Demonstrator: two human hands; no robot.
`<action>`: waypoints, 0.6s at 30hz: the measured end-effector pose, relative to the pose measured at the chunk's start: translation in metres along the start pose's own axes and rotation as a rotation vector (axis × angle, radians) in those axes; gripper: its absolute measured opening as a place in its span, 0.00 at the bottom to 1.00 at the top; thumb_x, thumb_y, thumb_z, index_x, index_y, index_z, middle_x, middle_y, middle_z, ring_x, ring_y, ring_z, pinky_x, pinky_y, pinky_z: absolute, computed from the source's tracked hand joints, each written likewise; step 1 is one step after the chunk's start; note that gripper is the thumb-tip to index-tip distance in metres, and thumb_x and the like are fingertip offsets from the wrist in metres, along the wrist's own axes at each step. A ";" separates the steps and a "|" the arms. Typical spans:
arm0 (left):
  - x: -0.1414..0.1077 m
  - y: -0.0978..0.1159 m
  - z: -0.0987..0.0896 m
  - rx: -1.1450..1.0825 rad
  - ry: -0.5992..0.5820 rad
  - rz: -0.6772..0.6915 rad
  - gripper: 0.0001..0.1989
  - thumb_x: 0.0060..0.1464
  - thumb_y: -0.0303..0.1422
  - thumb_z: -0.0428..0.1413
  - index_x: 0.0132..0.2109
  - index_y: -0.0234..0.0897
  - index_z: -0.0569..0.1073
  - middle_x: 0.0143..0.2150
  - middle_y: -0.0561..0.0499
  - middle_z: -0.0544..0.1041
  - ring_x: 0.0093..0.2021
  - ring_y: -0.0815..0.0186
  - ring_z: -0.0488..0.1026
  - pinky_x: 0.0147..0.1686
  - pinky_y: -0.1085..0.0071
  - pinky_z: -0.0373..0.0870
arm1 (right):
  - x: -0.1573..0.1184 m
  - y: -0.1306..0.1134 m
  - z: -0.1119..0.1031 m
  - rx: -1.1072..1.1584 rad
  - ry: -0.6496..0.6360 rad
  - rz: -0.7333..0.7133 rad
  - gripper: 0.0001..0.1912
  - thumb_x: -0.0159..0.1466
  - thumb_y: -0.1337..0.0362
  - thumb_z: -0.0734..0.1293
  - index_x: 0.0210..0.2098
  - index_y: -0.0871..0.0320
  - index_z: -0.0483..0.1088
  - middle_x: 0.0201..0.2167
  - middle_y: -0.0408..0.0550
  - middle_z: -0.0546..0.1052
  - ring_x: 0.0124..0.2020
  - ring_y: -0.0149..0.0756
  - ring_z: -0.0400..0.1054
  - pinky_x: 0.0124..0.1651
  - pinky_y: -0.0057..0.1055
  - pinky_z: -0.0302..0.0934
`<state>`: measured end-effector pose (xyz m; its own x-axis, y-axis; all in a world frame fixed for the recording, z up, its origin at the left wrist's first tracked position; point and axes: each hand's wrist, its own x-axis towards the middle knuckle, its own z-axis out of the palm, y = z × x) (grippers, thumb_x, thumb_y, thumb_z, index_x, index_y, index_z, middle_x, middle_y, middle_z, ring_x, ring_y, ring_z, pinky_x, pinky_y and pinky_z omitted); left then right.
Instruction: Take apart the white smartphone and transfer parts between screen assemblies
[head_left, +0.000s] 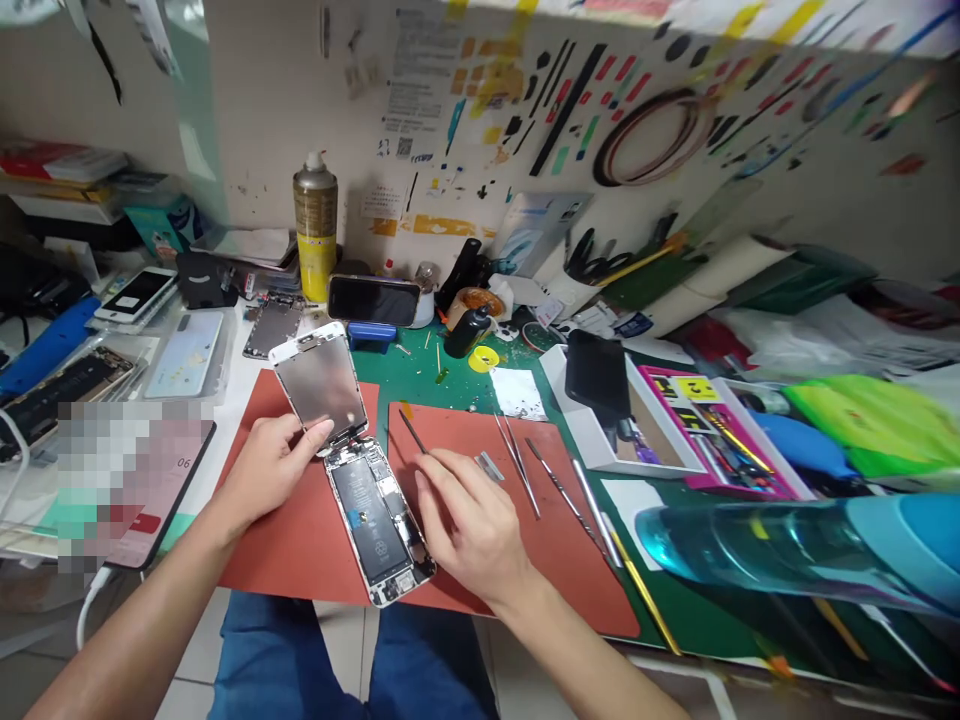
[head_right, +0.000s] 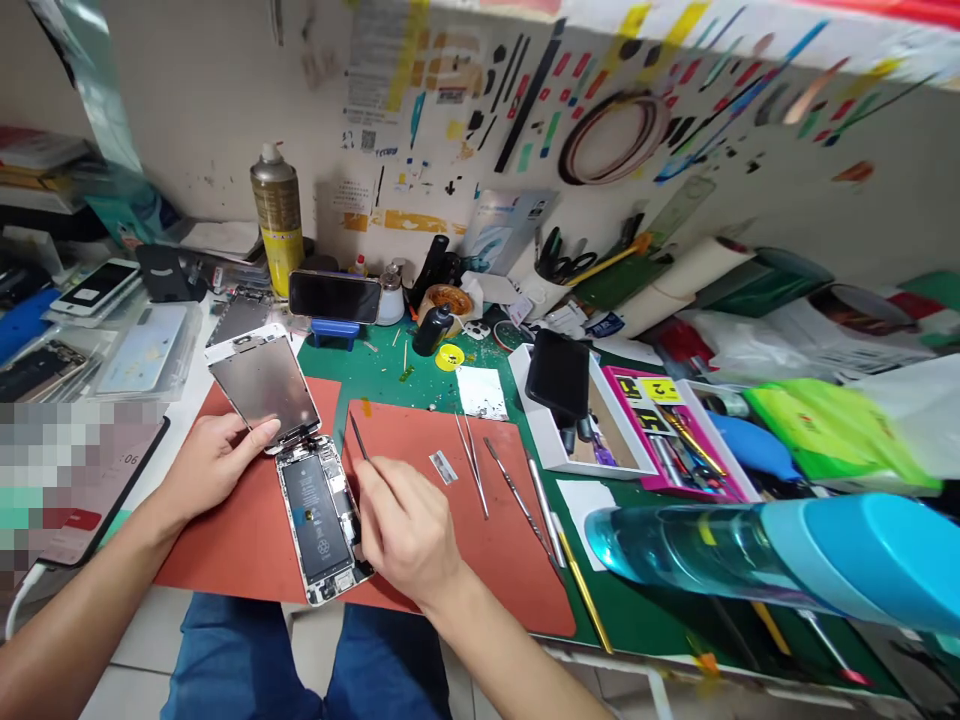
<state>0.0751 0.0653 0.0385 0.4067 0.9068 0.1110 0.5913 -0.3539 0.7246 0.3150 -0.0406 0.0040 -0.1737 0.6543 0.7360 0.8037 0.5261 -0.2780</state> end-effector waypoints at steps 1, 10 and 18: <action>0.000 0.000 -0.001 -0.035 0.012 -0.022 0.26 0.68 0.50 0.51 0.28 0.39 0.74 0.24 0.52 0.75 0.26 0.63 0.71 0.28 0.68 0.63 | 0.002 0.001 -0.002 0.008 -0.006 0.060 0.17 0.70 0.76 0.63 0.56 0.62 0.75 0.43 0.60 0.81 0.42 0.46 0.78 0.44 0.41 0.76; 0.004 -0.013 -0.012 -0.291 0.082 -0.158 0.24 0.59 0.55 0.59 0.31 0.39 0.78 0.28 0.49 0.81 0.30 0.57 0.75 0.31 0.66 0.70 | -0.009 0.003 -0.039 -0.085 -0.134 0.314 0.21 0.70 0.79 0.56 0.57 0.61 0.70 0.46 0.56 0.80 0.44 0.42 0.80 0.45 0.37 0.77; 0.009 -0.040 -0.007 -0.645 0.112 -0.235 0.17 0.53 0.49 0.68 0.36 0.40 0.80 0.37 0.50 0.84 0.39 0.52 0.79 0.38 0.64 0.77 | -0.033 0.044 -0.056 -0.608 -0.005 0.545 0.13 0.76 0.71 0.54 0.46 0.61 0.70 0.35 0.55 0.77 0.35 0.45 0.74 0.37 0.38 0.68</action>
<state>0.0497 0.0892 0.0153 0.2235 0.9732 -0.0541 0.1085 0.0303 0.9936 0.3881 -0.0696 0.0024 0.3297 0.7362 0.5910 0.9441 -0.2529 -0.2115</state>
